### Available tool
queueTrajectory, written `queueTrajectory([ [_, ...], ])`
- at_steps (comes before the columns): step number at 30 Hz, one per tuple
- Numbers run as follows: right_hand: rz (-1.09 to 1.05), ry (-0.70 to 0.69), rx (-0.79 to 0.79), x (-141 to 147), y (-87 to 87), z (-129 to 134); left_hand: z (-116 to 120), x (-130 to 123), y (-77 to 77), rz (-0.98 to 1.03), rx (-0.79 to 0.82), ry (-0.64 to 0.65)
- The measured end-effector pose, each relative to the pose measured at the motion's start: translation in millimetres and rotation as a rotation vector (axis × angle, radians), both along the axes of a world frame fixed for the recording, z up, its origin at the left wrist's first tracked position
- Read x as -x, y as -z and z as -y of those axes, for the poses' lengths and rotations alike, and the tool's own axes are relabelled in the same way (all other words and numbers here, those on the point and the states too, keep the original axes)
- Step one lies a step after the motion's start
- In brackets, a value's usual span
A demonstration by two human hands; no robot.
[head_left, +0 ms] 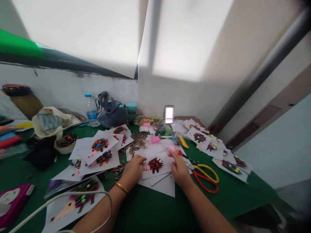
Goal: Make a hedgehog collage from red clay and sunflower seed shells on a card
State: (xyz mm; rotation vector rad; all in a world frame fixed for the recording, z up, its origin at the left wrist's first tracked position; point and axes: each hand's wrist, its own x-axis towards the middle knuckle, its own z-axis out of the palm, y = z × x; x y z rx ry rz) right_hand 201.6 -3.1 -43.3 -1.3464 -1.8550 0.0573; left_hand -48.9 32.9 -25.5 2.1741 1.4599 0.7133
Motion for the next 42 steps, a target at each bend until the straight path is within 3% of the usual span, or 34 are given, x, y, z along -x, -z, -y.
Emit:
queueTrajectory([
  [7,0.011,0.03,0.121,3.2,9.9,-7.7,-0.7,-0.7,-7.6,0.026,-0.116,-0.047],
  [13,0.069,0.054,0.182,5.3,11.0,-9.5,5.3,-1.4,-6.9,-0.28,-0.219,-0.174],
  [17,0.088,0.049,0.205,5.9,11.3,-9.7,5.0,-3.3,-2.5,-0.344,-0.193,-0.191],
  [29,0.083,0.059,0.172,4.3,17.5,-12.1,2.0,-3.1,-17.1,-0.251,-0.151,-0.205],
  [35,0.061,0.063,0.101,3.2,19.0,-15.0,-2.3,-1.4,-16.0,-0.153,-0.108,-0.168],
  [42,0.002,0.077,0.144,3.1,15.0,-15.6,-5.0,3.4,-9.9,0.024,-0.084,-0.125],
])
